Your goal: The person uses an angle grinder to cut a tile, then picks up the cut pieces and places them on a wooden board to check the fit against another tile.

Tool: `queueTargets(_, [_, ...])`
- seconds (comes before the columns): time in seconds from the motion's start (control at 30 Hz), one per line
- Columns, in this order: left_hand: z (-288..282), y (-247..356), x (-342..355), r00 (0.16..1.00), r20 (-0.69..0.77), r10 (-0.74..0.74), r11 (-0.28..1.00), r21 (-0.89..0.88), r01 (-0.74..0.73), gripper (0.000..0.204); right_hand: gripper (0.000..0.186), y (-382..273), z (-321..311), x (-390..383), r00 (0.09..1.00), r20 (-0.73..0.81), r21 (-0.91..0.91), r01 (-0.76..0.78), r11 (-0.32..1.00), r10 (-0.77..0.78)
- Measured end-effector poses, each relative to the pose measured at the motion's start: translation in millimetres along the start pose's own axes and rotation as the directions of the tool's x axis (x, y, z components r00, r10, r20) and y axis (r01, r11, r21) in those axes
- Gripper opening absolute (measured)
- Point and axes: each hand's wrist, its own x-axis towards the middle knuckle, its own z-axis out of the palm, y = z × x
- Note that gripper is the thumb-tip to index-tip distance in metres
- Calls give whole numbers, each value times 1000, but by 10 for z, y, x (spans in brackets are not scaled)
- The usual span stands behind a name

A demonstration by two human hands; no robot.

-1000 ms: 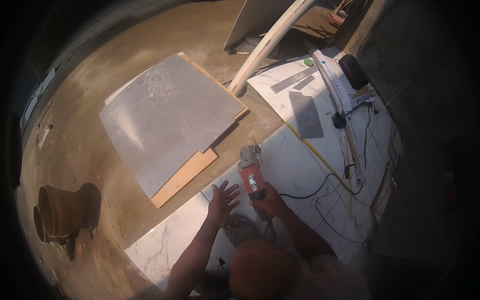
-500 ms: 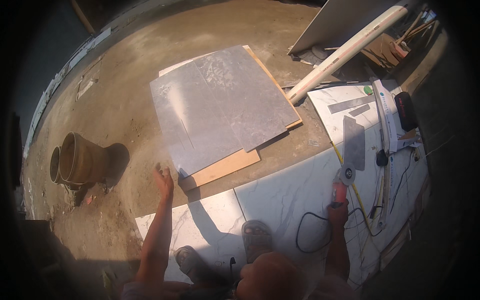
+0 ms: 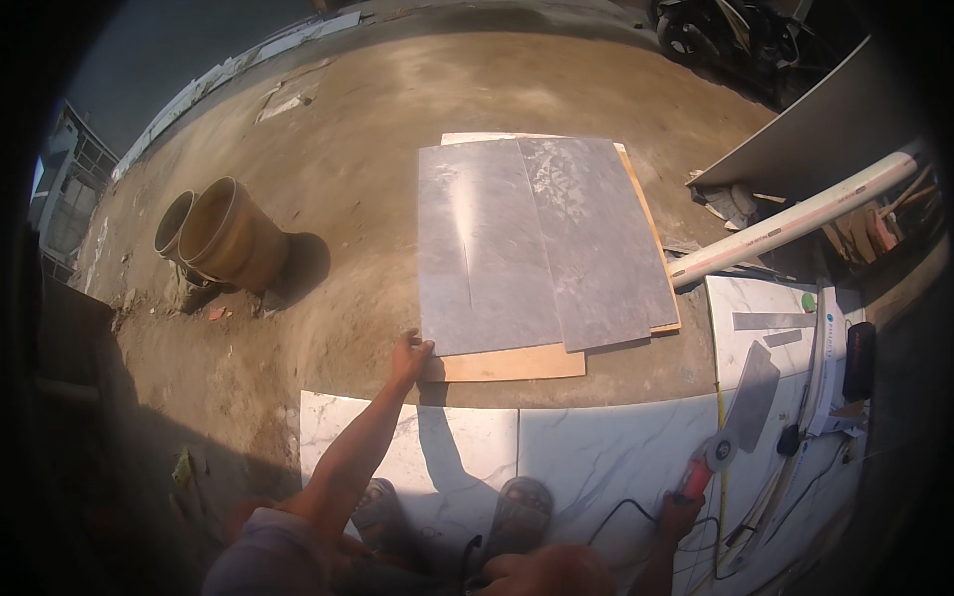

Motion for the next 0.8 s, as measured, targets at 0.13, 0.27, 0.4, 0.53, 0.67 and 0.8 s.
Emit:
queueTargets(0.13, [37,51,38,999,6,51,999,-9,-51,49,85,26,21,36,1000,11,33,-22,999,22])
queueTargets(0.27, [15,66,11,990,-34,135,990,33,-134,46,85,174,175,85,994,-53,56,97,994,-94])
queueTargets(0.4, [96,84,-40,981,-56,183,983,-3,-184,46,85,379,235,96,993,-64,-44,100,994,-102])
queueTargets(0.53, [101,-92,30,982,-91,165,986,18,-164,48,78,482,281,38,972,-153,-108,165,980,-180])
queueTargets(0.67, [170,-122,115,983,-75,169,985,52,-165,49,74,226,-38,-520,906,-213,-146,341,929,-366])
queueTargets(0.8, [151,-239,187,985,6,171,982,83,-170,49,70,-546,-72,-994,804,-90,-22,589,808,-588])
